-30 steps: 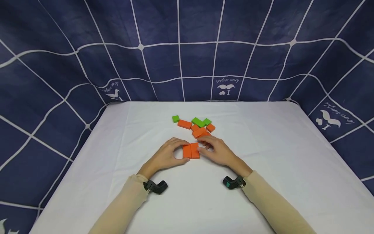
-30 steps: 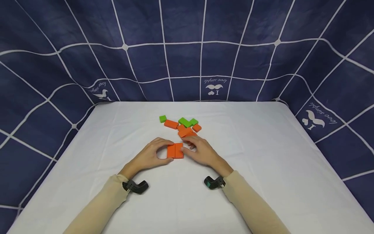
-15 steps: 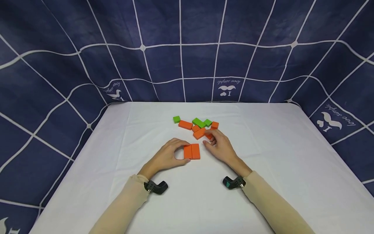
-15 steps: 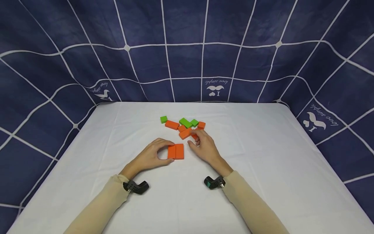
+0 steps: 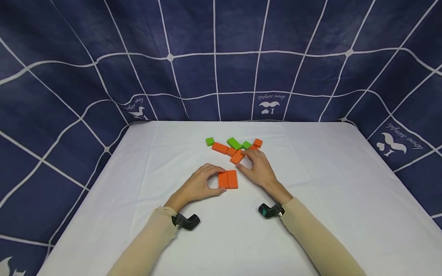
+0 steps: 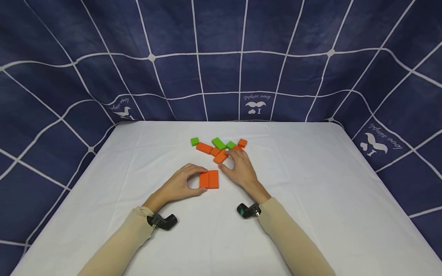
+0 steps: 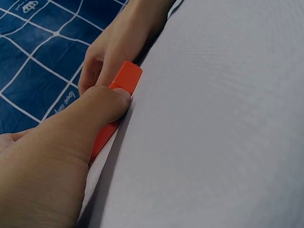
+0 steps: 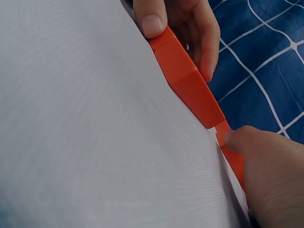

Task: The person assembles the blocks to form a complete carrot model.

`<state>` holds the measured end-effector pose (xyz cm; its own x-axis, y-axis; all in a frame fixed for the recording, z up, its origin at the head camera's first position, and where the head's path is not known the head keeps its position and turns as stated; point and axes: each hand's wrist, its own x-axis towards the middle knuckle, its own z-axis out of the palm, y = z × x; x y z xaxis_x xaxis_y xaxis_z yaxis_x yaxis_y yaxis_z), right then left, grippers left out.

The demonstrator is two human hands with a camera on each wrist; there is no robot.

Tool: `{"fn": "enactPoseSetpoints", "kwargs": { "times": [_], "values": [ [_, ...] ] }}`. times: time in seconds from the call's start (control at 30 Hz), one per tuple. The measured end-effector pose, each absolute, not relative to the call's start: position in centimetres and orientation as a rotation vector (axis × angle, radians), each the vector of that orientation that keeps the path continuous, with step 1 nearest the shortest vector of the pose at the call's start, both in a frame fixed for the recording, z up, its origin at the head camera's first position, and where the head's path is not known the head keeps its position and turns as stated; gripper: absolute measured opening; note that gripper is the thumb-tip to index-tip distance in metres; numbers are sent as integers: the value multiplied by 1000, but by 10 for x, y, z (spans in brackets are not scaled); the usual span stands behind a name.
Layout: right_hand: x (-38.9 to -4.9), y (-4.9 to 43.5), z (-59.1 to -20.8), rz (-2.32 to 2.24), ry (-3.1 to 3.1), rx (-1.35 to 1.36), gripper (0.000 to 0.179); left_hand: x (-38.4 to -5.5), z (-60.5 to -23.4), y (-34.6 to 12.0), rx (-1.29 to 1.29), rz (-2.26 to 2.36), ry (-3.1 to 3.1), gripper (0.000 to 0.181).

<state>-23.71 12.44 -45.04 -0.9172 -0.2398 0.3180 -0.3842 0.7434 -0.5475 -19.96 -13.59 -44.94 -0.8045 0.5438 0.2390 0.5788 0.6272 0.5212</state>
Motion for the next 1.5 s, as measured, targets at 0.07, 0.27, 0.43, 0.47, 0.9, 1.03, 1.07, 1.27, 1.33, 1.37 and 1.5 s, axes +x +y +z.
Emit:
{"fn": "enactPoseSetpoints", "kwargs": {
  "times": [0.07, 0.27, 0.43, 0.47, 0.9, 1.03, 1.07, 1.27, 1.33, 1.37, 1.5],
  "values": [
    [-237, 125, -451, 948, -2708, 477, 51, -199, -448, -135, -964, -923, -2777, 58],
    [-237, 123, -450, 969, -2698, 444, 47, -198, -447, -136, -954, -921, -2776, 56],
    [-235, 123, -449, 975, -2678, 478, 53, -198, -449, -134, -946, -921, -2784, 57],
    [-235, 123, -449, 966, -2682, 496, 55, -198, -449, -134, -946, -922, -2784, 57],
    [-235, 123, -452, 930, -2690, 554, 43, -198, -450, -135, -957, -915, -2768, 56],
    [-235, 125, -451, 933, -2716, 513, 52, -199, -451, -135, -961, -904, -2768, 57],
    [-234, 126, -450, 938, -2725, 504, 54, -199, -451, -134, -963, -904, -2766, 57],
    [-236, 137, -446, 1110, -2724, 531, 60, -199, -451, -132, -962, -904, -2761, 56],
    [-236, 143, -444, 1191, -2729, 579, 61, -199, -450, -132, -955, -904, -2767, 56],
    [-236, 147, -443, 1220, -2741, 611, 61, -199, -450, -132, -949, -907, -2771, 56],
    [-235, 157, -441, 1288, -2824, 736, 59, -198, -450, -132, -934, -923, -2790, 56]
  ]
}}
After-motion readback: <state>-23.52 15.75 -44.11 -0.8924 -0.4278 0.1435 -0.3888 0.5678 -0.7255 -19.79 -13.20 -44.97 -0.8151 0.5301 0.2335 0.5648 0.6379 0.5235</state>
